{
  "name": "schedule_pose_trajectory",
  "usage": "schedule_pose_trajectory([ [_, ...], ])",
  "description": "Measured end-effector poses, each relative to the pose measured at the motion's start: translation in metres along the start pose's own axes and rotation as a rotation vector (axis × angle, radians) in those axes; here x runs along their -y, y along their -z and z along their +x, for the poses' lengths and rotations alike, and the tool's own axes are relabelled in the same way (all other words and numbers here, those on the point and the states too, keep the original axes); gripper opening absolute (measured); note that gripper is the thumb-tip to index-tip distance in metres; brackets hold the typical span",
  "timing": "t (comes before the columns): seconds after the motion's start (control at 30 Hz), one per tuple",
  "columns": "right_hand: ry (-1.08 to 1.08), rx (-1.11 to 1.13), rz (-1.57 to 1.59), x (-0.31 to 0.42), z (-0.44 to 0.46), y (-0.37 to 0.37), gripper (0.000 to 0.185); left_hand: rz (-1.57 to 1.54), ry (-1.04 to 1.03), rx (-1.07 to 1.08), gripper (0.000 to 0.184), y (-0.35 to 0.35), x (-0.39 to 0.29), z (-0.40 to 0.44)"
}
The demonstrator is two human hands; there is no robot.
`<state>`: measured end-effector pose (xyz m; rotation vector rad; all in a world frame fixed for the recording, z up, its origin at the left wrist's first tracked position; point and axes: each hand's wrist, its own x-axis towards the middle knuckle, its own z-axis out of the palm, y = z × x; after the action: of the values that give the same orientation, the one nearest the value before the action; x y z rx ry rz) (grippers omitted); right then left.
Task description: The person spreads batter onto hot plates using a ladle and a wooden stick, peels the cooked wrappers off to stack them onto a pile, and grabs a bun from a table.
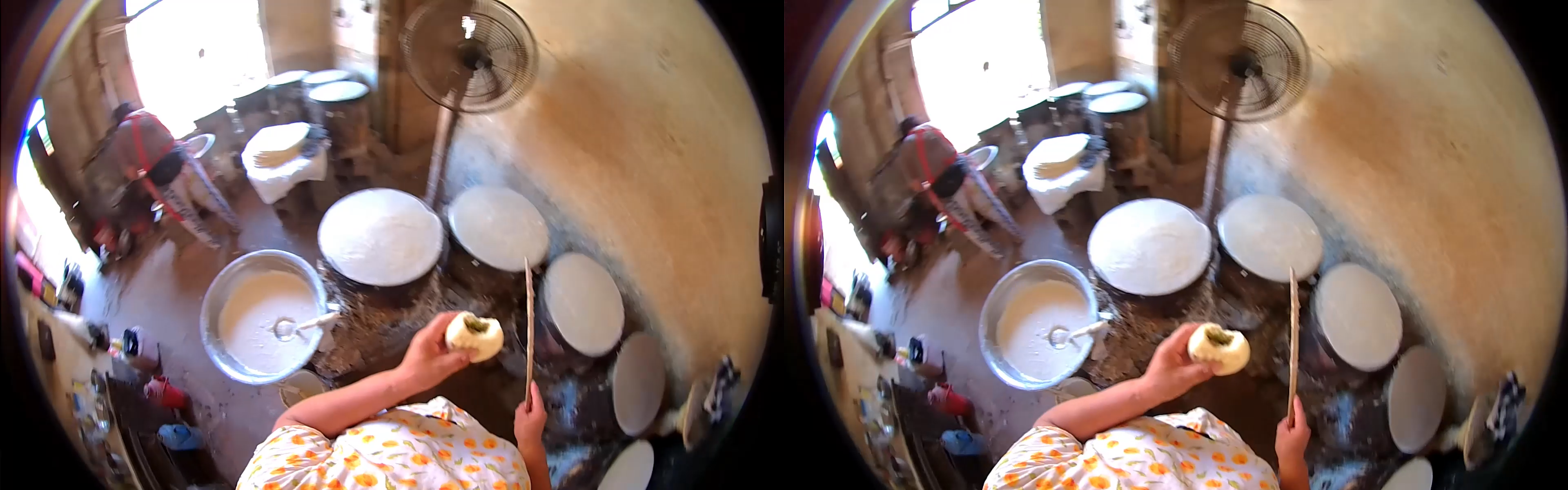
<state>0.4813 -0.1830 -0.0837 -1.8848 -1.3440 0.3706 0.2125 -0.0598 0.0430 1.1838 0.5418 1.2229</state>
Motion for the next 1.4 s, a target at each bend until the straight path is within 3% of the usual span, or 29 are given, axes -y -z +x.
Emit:
schedule_pose_trajectory([
  [0.1,0.217,-0.09,0.011,-0.027,0.011,-0.014,0.045,0.005,0.03,-0.065,0.052,0.005,0.005,0.0],
  [0.17,0.096,0.057,0.022,-0.049,0.016,-0.017,0.048,0.071,0.061,-0.134,0.049,0.004,0.003,-0.001],
  [0.73,0.024,0.243,0.11,-0.026,0.068,-0.03,0.044,0.012,-0.047,-0.395,0.049,0.013,-0.019,-0.004],
  [0.93,0.253,0.169,0.171,-0.051,0.07,-0.054,0.044,0.019,-0.064,-0.448,0.047,0.017,-0.034,-0.006],
  [1.0,0.299,0.126,0.217,-0.029,0.079,-0.049,0.046,0.102,0.055,-0.454,0.052,0.026,-0.023,-0.005],
  [1.07,0.27,0.177,0.21,-0.001,0.086,-0.044,0.05,-0.094,0.139,-0.352,0.053,0.025,-0.016,-0.002],
  [1.23,0.221,0.277,0.295,0.055,0.076,-0.014,0.063,-0.165,0.336,-0.004,0.061,-0.001,0.005,0.021],
  [1.4,0.096,0.195,0.187,0.064,0.054,-0.003,0.075,-0.221,0.522,0.295,0.063,-0.018,0.039,0.056],
])
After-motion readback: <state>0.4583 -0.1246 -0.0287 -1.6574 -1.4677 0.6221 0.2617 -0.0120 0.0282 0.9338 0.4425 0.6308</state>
